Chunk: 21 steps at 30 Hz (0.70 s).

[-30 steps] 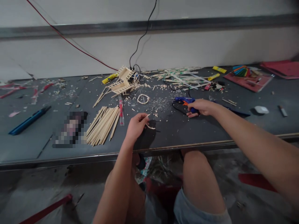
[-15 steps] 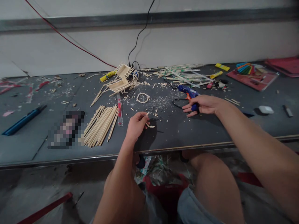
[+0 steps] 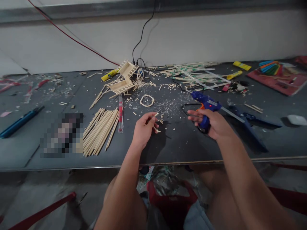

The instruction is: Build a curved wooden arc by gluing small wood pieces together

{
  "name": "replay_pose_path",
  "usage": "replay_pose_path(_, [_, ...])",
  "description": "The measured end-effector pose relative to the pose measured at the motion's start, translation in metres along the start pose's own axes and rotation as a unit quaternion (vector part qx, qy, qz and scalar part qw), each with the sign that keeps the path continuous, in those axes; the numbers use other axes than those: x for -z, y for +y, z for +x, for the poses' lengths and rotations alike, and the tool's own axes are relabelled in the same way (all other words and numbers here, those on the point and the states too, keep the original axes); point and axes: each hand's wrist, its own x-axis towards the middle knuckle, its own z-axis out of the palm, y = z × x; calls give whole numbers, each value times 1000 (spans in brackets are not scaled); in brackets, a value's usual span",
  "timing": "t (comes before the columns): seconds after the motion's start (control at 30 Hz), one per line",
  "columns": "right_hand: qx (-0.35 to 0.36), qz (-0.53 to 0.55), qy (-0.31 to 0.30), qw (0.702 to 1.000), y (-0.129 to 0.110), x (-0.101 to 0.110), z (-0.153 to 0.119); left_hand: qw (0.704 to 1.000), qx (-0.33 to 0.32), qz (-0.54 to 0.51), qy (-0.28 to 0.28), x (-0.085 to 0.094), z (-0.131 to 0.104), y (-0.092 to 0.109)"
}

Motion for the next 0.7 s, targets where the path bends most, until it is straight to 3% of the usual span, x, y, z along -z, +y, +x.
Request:
replay_pose_path(0.2, [-7, -82, -21, 996, 5, 5, 1, 998, 50, 8, 38, 20, 2, 5])
replay_pose_path(0.3, [-37, -78, -38, 996, 2, -2, -1, 997, 71, 24, 19, 26, -6, 8])
replay_pose_path(0.47, [-69, -63, -43, 995, 2, -20, -10, 989, 118, 39, -79, 16, -22, 10])
replay_pose_path(0.7, [-32, -100, -44, 993, 12, -24, -32, 996, 71, 22, -46, 0, -25, 12])
